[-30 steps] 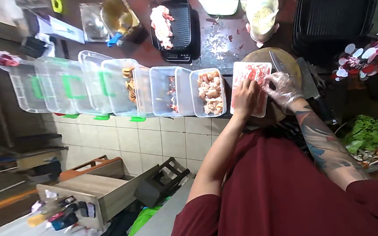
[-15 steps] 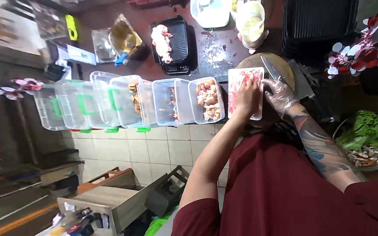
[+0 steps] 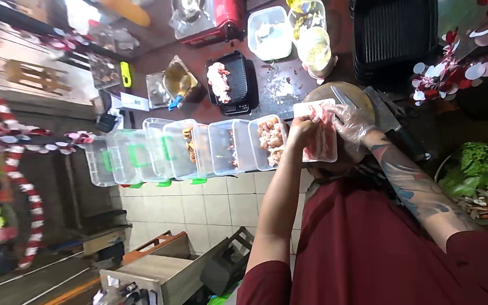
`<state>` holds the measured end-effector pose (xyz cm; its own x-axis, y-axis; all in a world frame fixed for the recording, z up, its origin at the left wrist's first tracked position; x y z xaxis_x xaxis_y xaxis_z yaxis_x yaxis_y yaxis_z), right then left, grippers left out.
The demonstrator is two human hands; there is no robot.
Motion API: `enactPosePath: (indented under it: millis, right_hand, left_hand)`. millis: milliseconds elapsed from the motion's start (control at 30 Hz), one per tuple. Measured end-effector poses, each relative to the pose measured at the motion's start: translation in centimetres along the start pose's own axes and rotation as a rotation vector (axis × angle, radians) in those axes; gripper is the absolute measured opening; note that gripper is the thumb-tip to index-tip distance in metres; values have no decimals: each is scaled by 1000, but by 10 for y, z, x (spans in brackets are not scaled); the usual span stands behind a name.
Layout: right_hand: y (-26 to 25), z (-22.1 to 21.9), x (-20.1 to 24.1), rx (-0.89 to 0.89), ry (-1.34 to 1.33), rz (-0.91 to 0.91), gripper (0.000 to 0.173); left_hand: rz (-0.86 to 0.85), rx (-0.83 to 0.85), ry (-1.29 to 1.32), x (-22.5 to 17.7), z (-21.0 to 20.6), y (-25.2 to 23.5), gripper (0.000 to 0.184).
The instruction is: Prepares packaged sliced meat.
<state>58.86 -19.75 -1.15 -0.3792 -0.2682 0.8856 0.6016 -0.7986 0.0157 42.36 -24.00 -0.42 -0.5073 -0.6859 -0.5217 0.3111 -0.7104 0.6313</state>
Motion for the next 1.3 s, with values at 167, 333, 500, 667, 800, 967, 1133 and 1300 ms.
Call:
enactPosePath:
  millis: [167, 333, 500, 667, 800, 967, 1133, 1300]
  right_hand:
    - [1, -17, 8, -35, -51, 114, 43]
    - [-30, -21, 14, 115, 134, 64, 43]
    - [-35, -2, 20, 149, 210, 31, 32]
    - [-5, 18, 17, 115, 69, -26, 38]
    - [11, 36, 65, 204, 27, -24, 44]
    - [-1, 32, 49, 184, 153, 109, 40]
    - [-2, 29, 42, 312, 141, 77, 32]
    - [12, 14, 1, 75, 35, 145, 25]
  left_hand:
    - [-37, -13, 89, 11, 2, 14, 24]
    - [-101, -3, 323, 20, 4, 2, 23]
    - [-82, 61, 725, 20, -3, 5, 26]
    - [-111, 127, 895, 19, -11, -1, 30]
    - [-304, 287, 689, -13, -15, 8, 29]
    - [-561, 360, 489, -36, -21, 10, 20]
    - [-624, 203, 239, -38, -22, 13, 47]
    - [-610, -244, -563, -38, -18, 33, 46]
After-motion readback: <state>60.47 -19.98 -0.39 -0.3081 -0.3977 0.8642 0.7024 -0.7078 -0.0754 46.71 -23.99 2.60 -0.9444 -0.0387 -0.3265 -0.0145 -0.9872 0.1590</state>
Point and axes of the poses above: each hand's wrist, its own y-axis away from the middle knuckle, its own z-axis out of the back of the hand, x = y × z, the point moved 8 cm from there along -y, towards the middle knuckle, and after that the axes turned 12 degrees about -y, right-handed, at the moved point
